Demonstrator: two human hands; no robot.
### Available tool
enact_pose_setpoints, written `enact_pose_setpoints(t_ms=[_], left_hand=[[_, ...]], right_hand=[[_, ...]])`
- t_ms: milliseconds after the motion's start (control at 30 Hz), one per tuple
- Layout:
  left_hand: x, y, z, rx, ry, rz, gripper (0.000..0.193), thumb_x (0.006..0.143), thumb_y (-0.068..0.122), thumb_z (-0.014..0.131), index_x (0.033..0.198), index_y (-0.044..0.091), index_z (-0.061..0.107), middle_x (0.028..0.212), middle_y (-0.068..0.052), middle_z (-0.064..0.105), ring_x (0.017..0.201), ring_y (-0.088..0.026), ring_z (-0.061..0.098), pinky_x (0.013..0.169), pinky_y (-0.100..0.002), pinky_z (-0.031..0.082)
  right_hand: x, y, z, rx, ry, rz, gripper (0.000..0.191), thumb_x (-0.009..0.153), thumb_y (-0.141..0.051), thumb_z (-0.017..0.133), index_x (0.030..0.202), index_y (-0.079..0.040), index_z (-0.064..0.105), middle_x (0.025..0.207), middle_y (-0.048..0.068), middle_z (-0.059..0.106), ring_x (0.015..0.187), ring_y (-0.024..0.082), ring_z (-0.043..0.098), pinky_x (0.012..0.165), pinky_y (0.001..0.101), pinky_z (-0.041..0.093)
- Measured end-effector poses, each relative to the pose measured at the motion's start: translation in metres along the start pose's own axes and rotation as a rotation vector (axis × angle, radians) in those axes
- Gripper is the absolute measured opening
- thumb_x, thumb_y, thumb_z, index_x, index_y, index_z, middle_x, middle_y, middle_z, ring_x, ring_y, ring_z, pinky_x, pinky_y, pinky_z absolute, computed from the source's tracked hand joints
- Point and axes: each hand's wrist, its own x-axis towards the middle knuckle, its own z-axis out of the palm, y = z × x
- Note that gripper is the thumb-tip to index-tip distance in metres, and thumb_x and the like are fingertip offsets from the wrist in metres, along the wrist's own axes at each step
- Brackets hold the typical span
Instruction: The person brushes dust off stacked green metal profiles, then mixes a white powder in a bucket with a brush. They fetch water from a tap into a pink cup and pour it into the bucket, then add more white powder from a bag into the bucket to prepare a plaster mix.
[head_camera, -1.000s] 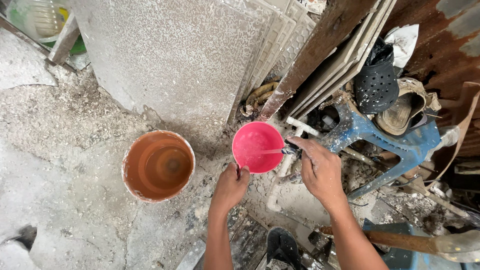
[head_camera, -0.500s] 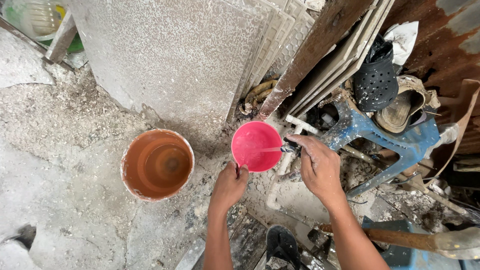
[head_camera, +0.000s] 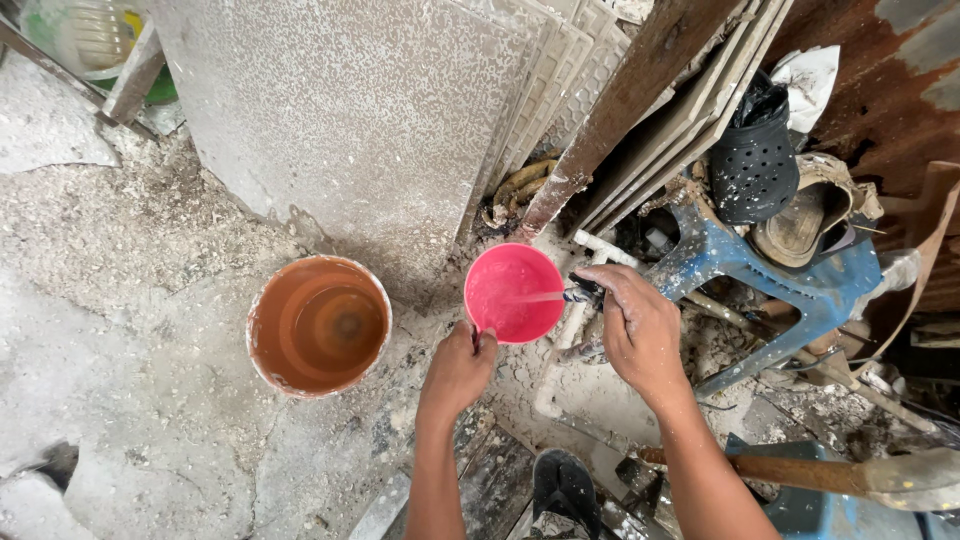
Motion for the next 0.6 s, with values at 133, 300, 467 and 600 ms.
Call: enact_pose_setpoints(t_ms=[133,300,467,600], left_hand=[[0.0,0.0,0.001,0.009,-0.009,-0.007,0.038,0.103,0.031,0.047,0.108,-0.005,0.059,0.064,-0.012,0.065,0.052,-0.017,0.063,0.048,-0.036,0.048],[0.0,-0.002,0.003,0.031,0.024,0.032,0.038,0.102,0.03,0.049,0.106,-0.006,0.06,0.067,-0.013,0.067,0.055,-0.019,0.067,0.052,-0.037,0.05],[-0.001,-0.005,0.003,0.039,0.011,0.026,0.038,0.102,0.03,0.048,0.107,-0.005,0.059,0.069,-0.015,0.068,0.057,-0.022,0.068,0.053,-0.04,0.051],[0.001,-0.006,0.004,0.049,0.022,0.036,0.037,0.102,0.031,0.049,0.105,-0.005,0.059,0.065,-0.01,0.064,0.053,-0.018,0.064,0.05,-0.036,0.048]], right_hand=[[0.0,0.001,-0.002,0.061,-0.023,0.044,0.042,0.091,0.008,0.047,0.119,-0.009,0.071,0.118,0.012,0.074,0.101,0.029,0.074,0.087,0.0393,0.057],[0.0,0.001,-0.004,0.122,-0.068,0.065,0.041,0.094,0.008,0.044,0.117,-0.009,0.072,0.121,0.009,0.074,0.112,0.025,0.072,0.098,0.0374,0.055],[-0.002,0.005,-0.004,0.178,-0.096,0.072,0.04,0.095,0.008,0.042,0.116,-0.009,0.072,0.123,0.008,0.074,0.113,0.025,0.072,0.099,0.0369,0.055],[-0.005,0.013,-0.004,0.224,-0.106,0.066,0.041,0.093,0.01,0.042,0.11,-0.009,0.075,0.123,0.006,0.074,0.103,0.018,0.073,0.083,0.0319,0.057]])
